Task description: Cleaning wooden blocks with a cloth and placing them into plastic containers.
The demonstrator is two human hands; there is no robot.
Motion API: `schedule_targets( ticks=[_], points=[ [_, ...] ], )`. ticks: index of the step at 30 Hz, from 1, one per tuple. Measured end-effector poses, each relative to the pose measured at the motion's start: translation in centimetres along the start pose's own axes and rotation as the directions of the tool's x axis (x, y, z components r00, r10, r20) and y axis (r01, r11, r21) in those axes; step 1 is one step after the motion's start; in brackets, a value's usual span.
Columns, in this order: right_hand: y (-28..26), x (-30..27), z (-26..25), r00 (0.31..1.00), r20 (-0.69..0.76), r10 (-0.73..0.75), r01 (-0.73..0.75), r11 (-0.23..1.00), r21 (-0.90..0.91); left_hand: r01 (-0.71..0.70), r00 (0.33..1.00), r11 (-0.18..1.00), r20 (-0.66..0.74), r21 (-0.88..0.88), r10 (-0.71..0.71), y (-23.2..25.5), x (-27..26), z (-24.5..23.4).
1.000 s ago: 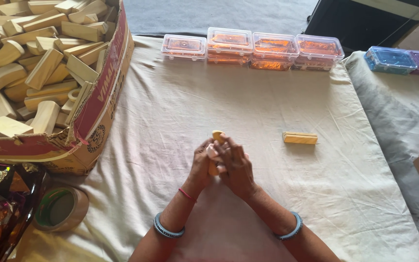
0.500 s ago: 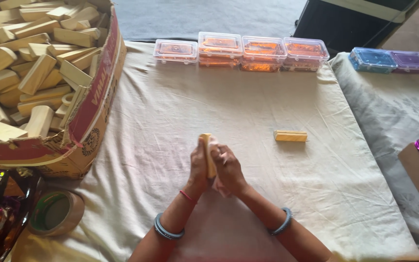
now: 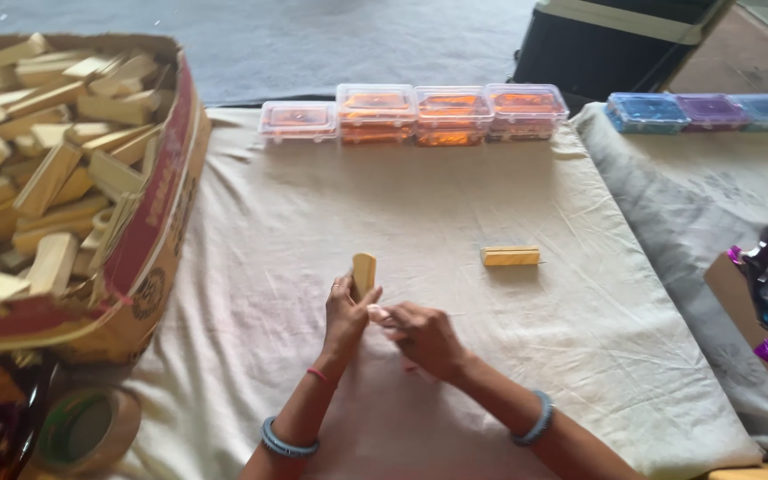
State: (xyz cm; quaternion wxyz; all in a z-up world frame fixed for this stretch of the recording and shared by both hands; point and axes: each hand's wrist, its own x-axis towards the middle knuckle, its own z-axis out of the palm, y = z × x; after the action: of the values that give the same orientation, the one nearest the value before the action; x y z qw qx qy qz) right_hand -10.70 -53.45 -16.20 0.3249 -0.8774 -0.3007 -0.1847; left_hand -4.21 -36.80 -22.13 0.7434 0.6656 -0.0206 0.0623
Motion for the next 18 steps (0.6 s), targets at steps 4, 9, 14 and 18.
schedule_targets(
  ticks=[4, 9, 14, 18],
  points=[
    [8.4, -3.4, -4.8, 0.982, 0.046, 0.181, -0.167, 0.961, -0.219, -0.207, 0.978, 0.768, 0.147, 0.606, 0.147, 1.5, 0.4, 3.1],
    [11.8, -5.3, -9.7, 0.817, -0.338, 0.467, -0.533, 0.835, -0.137, -0.519, 0.851, 0.508, 0.470, 0.688, 0.233, 3.4, 3.5, 8.8],
    [15.3, -6.8, -9.9, 0.696, -0.349, 0.628, -0.673, 0.740, -0.011, -0.569, 0.815, 0.440, 0.547, 0.694, 0.191, 0.1, 7.2, 14.3],
    [14.5, -6.4, -9.7, 0.725, -0.302, 0.619, -0.666, 0.742, -0.079, -0.611, 0.792, 0.376, 0.546, 0.697, 0.274, -1.1, 8.0, 15.2]
  ],
)
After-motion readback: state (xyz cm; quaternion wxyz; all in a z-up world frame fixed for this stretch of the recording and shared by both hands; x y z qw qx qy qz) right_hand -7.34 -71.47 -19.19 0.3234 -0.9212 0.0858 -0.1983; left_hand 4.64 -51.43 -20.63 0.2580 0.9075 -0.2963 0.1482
